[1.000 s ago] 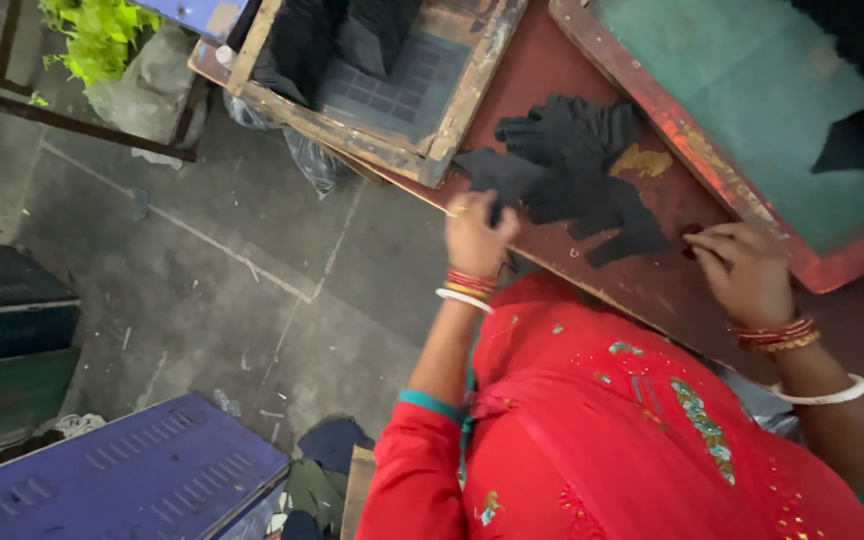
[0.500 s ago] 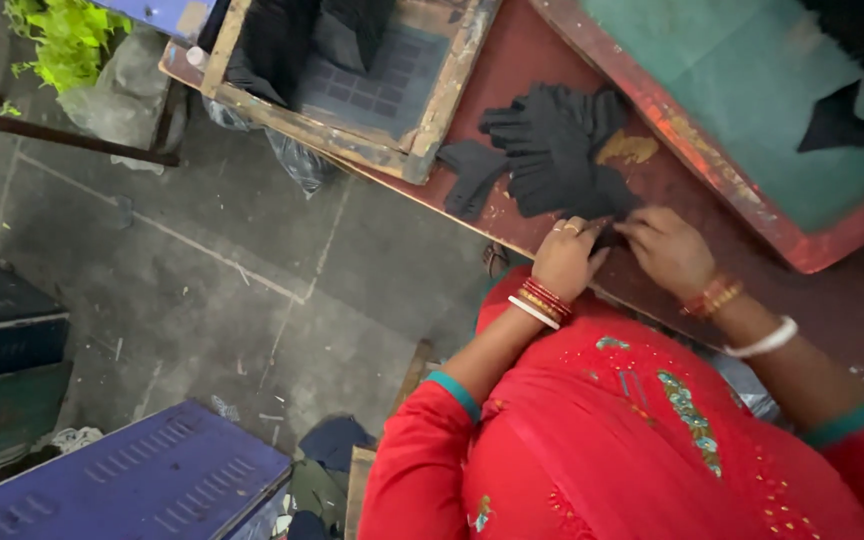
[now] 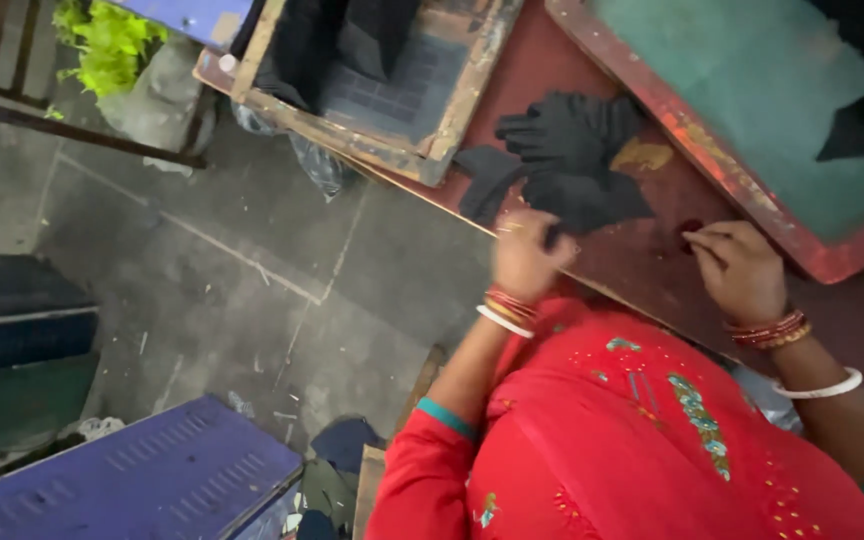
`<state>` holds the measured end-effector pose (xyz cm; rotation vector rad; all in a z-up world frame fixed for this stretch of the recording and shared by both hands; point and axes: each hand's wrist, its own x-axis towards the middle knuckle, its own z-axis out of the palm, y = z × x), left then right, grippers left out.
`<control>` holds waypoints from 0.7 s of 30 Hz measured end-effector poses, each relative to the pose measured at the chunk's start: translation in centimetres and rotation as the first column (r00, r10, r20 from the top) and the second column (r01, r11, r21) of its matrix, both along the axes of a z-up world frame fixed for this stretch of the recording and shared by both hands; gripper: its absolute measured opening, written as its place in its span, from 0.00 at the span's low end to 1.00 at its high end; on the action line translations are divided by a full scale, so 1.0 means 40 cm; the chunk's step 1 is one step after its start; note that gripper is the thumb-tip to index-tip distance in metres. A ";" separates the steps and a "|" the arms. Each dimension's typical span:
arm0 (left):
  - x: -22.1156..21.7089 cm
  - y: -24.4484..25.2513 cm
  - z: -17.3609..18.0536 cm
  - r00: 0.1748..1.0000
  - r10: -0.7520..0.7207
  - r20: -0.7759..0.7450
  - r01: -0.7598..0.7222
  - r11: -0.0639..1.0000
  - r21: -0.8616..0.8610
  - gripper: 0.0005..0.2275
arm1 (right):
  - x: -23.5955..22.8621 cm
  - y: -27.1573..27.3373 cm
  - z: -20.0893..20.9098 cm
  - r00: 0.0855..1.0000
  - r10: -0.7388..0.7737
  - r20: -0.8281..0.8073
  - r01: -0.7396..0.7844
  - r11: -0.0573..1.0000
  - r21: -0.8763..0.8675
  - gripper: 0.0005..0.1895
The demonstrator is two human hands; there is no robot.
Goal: The person sorts and folds black fabric pieces on a wooden table. They pick up the pieces, arrange them into a neat pile, and occasionally move them to a nearby tray. The camera is extremely unstable throughout the process.
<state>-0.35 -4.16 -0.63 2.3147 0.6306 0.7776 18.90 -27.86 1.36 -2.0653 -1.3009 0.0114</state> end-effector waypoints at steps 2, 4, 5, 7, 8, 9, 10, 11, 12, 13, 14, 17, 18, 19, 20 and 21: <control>-0.038 0.107 -0.033 0.986 0.158 0.057 -0.156 0.987 -0.029 0.14 | -0.003 0.004 -0.001 0.998 -0.062 -0.030 0.062 0.998 0.006 0.08; -0.064 0.224 -0.134 0.925 0.378 0.041 -0.380 0.923 0.064 0.16 | -0.011 0.014 -0.004 0.999 -0.015 -0.045 0.016 0.999 0.034 0.09; -0.051 0.215 -0.063 0.925 0.378 0.044 -0.381 0.923 0.062 0.16 | -0.015 0.016 -0.001 0.999 -0.014 -0.042 0.016 0.999 0.034 0.09; -0.021 0.196 0.079 0.909 0.416 0.029 -0.408 0.871 0.274 0.30 | -0.020 0.019 0.004 0.997 -0.018 -0.071 0.017 1.000 -0.007 0.09; 0.005 0.166 0.085 0.910 0.413 0.030 -0.405 0.873 0.270 0.30 | -0.011 0.023 0.000 0.997 -0.022 -0.068 0.021 1.000 -0.010 0.09; 0.031 0.131 0.089 0.966 0.248 -0.068 -0.231 0.953 0.196 0.29 | -0.006 0.019 -0.004 0.997 -0.020 -0.069 0.020 1.000 0.005 0.09; 0.057 0.094 0.093 0.986 0.066 -0.150 -0.050 0.993 0.104 0.27 | 0.000 0.014 -0.009 0.997 -0.018 -0.068 0.020 1.000 0.019 0.09; 0.081 0.047 0.030 0.987 0.056 -0.151 -0.042 0.994 0.097 0.27 | 0.003 0.020 -0.002 0.997 -0.027 -0.069 0.028 1.000 0.013 0.09; 0.104 -0.002 -0.033 0.978 -0.058 -0.199 0.075 0.994 0.077 0.23 | 0.006 0.026 0.005 0.998 -0.007 -0.062 0.009 1.000 0.020 0.09; 0.125 -0.047 -0.093 0.955 -0.170 -0.243 0.188 0.981 0.053 0.18 | 0.010 0.036 0.013 0.998 0.014 -0.055 -0.013 0.999 0.029 0.09; 0.122 -0.069 -0.097 0.954 -0.177 -0.242 0.194 0.980 0.050 0.18 | 0.007 0.042 0.022 0.998 0.007 -0.055 -0.006 1.000 0.026 0.09; 0.116 -0.113 -0.105 0.951 -0.299 -0.080 0.300 0.954 0.000 0.14 | -0.003 0.066 0.026 0.998 0.029 -0.064 -0.027 0.999 0.024 0.09; 0.116 -0.116 -0.107 0.951 -0.292 -0.096 0.289 0.956 -0.047 0.14 | -0.009 0.072 0.012 0.997 0.071 -0.020 -0.072 0.997 -0.014 0.10; 0.116 -0.116 -0.110 0.951 -0.286 -0.114 0.277 0.957 -0.090 0.15 | -0.015 0.080 -0.004 0.993 0.116 0.022 -0.115 0.992 -0.052 0.12; 0.117 -0.114 -0.110 0.951 -0.288 -0.116 0.279 0.956 -0.090 0.15 | -0.010 0.099 -0.029 0.993 0.114 0.021 -0.113 0.992 -0.051 0.12; 0.119 -0.116 -0.110 0.953 -0.278 -0.120 0.265 0.957 -0.113 0.17 | -0.005 0.114 -0.052 0.984 0.163 0.068 -0.159 0.985 -0.065 0.12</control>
